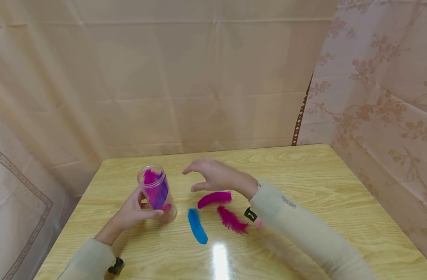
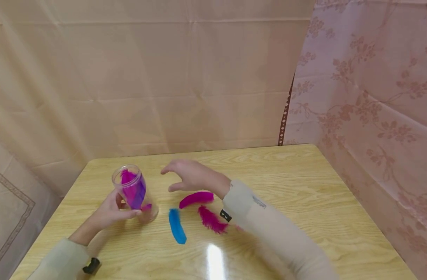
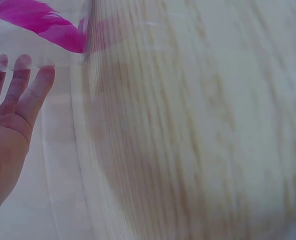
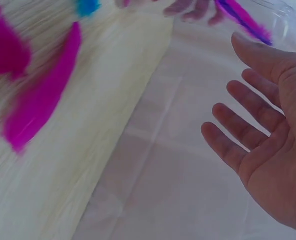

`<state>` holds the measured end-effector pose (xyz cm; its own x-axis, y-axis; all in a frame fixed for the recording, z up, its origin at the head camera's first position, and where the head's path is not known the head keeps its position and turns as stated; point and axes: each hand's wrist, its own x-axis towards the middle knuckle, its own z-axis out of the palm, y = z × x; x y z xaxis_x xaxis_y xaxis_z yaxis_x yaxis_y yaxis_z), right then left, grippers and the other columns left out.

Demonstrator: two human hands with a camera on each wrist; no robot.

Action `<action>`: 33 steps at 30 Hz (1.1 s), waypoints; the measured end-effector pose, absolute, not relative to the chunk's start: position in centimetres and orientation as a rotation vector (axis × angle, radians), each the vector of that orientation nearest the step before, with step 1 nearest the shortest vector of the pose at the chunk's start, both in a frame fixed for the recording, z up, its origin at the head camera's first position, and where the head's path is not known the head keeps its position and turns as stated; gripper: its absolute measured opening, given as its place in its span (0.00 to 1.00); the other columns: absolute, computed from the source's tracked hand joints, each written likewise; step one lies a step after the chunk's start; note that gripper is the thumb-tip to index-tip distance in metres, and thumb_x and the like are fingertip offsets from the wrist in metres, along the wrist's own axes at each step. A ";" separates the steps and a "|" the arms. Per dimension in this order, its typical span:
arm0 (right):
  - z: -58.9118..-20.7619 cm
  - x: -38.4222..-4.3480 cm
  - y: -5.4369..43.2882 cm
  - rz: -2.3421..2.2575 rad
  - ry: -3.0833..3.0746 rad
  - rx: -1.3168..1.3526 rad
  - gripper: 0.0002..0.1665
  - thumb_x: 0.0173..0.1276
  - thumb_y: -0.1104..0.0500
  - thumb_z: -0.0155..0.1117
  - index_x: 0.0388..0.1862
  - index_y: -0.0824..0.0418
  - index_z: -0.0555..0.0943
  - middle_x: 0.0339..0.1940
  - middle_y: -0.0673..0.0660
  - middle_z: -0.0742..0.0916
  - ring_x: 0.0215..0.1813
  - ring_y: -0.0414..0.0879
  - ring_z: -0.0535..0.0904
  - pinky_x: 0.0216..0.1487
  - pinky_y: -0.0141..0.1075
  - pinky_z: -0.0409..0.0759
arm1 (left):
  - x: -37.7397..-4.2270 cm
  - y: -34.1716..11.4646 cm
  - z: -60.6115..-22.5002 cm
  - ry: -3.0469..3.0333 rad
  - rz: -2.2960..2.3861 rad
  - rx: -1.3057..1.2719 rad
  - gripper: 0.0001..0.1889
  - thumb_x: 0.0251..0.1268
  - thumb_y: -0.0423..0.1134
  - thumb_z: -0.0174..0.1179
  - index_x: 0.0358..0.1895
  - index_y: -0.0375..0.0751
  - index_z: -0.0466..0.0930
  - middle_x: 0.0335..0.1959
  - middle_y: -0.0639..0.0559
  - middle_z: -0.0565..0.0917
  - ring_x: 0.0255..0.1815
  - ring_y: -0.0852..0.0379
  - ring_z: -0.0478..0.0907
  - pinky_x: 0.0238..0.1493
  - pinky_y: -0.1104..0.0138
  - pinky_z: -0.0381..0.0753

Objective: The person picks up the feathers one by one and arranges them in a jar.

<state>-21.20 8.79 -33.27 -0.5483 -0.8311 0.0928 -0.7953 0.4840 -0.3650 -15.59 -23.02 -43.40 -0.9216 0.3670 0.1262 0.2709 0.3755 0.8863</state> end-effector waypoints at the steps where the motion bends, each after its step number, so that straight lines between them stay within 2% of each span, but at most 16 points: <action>1: -33.5 -21.1 9.0 -0.545 2.617 -1.457 0.31 0.69 0.50 0.71 0.67 0.59 0.78 0.64 0.54 0.82 0.67 0.49 0.75 0.69 0.41 0.72 | -15.6 -23.0 -43.4 2.529 1.602 0.587 0.48 0.56 0.35 0.76 0.77 0.49 0.56 0.68 0.43 0.72 0.61 0.49 0.75 0.55 0.64 0.80; 9: -35.9 -20.8 11.4 -0.470 2.582 -1.422 0.30 0.68 0.52 0.73 0.67 0.57 0.78 0.65 0.54 0.81 0.68 0.50 0.74 0.70 0.44 0.70 | -15.6 -23.0 -43.4 2.473 1.667 0.622 0.48 0.54 0.30 0.76 0.76 0.45 0.57 0.66 0.42 0.73 0.59 0.53 0.76 0.55 0.61 0.81; 18: -39.0 -21.1 14.3 -0.348 2.593 -1.396 0.30 0.66 0.57 0.75 0.65 0.63 0.79 0.63 0.57 0.82 0.65 0.54 0.76 0.68 0.47 0.73 | -15.6 -23.1 -43.5 2.458 1.676 0.608 0.48 0.55 0.31 0.76 0.77 0.47 0.57 0.66 0.42 0.72 0.60 0.54 0.76 0.55 0.63 0.81; 33: -42.6 -21.3 16.0 -0.368 2.679 -1.221 0.34 0.64 0.51 0.77 0.67 0.59 0.78 0.59 0.53 0.84 0.60 0.48 0.79 0.63 0.44 0.77 | -15.6 -23.1 -43.6 2.468 1.675 0.640 0.47 0.55 0.30 0.76 0.76 0.46 0.57 0.66 0.42 0.73 0.59 0.54 0.76 0.54 0.61 0.81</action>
<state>-21.27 16.03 -42.59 -0.6486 -0.7591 -0.0555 -0.7160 0.6333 -0.2938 -15.58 -23.12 -43.62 -0.9079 0.3888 0.1567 0.2891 0.3102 0.9056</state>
